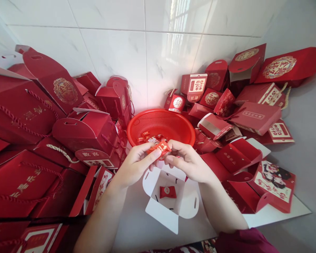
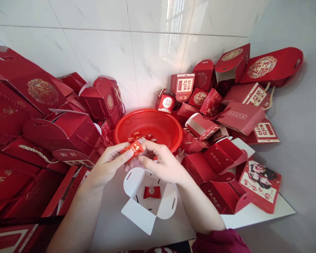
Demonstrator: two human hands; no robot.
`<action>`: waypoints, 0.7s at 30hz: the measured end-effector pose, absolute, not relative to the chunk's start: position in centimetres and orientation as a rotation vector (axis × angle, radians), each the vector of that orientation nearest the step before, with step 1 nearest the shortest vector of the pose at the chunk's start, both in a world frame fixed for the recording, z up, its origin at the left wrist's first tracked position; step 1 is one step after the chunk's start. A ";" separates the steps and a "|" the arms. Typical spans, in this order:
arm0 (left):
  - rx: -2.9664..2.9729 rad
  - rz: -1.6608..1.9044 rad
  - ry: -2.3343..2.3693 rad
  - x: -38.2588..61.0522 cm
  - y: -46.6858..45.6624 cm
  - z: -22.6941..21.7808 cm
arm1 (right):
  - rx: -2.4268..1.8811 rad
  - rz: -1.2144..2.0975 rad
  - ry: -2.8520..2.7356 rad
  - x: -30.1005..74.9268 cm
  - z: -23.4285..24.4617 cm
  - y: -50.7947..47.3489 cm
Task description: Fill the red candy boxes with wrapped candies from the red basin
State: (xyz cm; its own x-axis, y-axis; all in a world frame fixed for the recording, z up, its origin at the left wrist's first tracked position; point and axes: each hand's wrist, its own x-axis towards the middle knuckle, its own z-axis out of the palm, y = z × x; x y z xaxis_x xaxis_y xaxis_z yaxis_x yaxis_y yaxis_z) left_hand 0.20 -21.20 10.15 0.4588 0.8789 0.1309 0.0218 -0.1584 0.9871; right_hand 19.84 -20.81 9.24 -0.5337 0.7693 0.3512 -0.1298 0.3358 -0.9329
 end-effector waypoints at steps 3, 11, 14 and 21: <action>1.582 0.903 0.810 -0.1 -21.3 10.1 | -0.501 1.456 -1.695 19.9 9.1 -20.6; 1.498 0.712 0.589 -0.1 -21.6 10.6 | -0.318 1.841 -1.520 19.6 8.2 -20.4; 1.409 0.700 0.523 -0.2 -21.6 10.3 | -0.280 1.881 -1.538 19.8 8.3 -20.7; 1.342 0.763 0.494 0.4 -21.8 9.7 | -0.289 1.716 -1.707 20.2 9.2 -21.2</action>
